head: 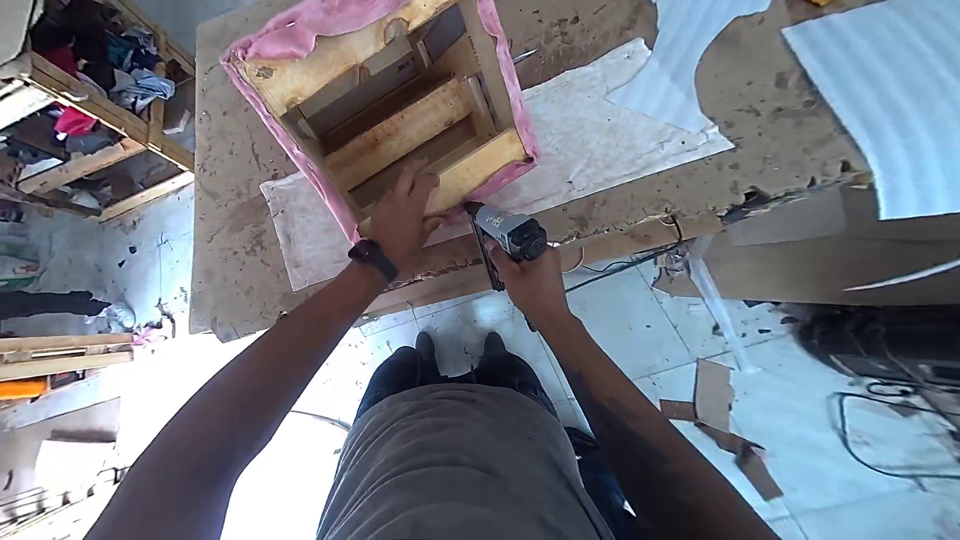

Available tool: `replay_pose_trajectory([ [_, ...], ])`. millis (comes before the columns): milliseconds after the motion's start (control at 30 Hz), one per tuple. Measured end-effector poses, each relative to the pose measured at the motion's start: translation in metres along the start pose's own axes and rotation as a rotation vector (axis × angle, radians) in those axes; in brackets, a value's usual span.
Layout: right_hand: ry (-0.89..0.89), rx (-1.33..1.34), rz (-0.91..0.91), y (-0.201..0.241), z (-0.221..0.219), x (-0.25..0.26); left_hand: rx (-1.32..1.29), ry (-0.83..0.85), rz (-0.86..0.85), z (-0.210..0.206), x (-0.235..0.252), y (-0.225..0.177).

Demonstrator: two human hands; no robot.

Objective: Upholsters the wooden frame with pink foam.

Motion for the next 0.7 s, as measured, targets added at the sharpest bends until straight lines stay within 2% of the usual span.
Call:
replay_pose_trajectory([
  [200,-0.028,0.072,-0.019,0.005,-0.026,-0.021,-0.098,0.062,0.02,0.01,0.007,0.015],
  [700,-0.046,-0.007,-0.022,0.017,-0.056,-0.049,-0.135,0.042,0.001,0.016,0.01,0.024],
])
Point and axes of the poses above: each hand's wrist, its own x-axis towards the middle knuckle, its own z-axis out of the back of the hand, y = z × x, the point moved 2 cm from there along x, towards the middle knuckle, and after that the axes turned 13 degrees about -z, right-handed, at the moved point
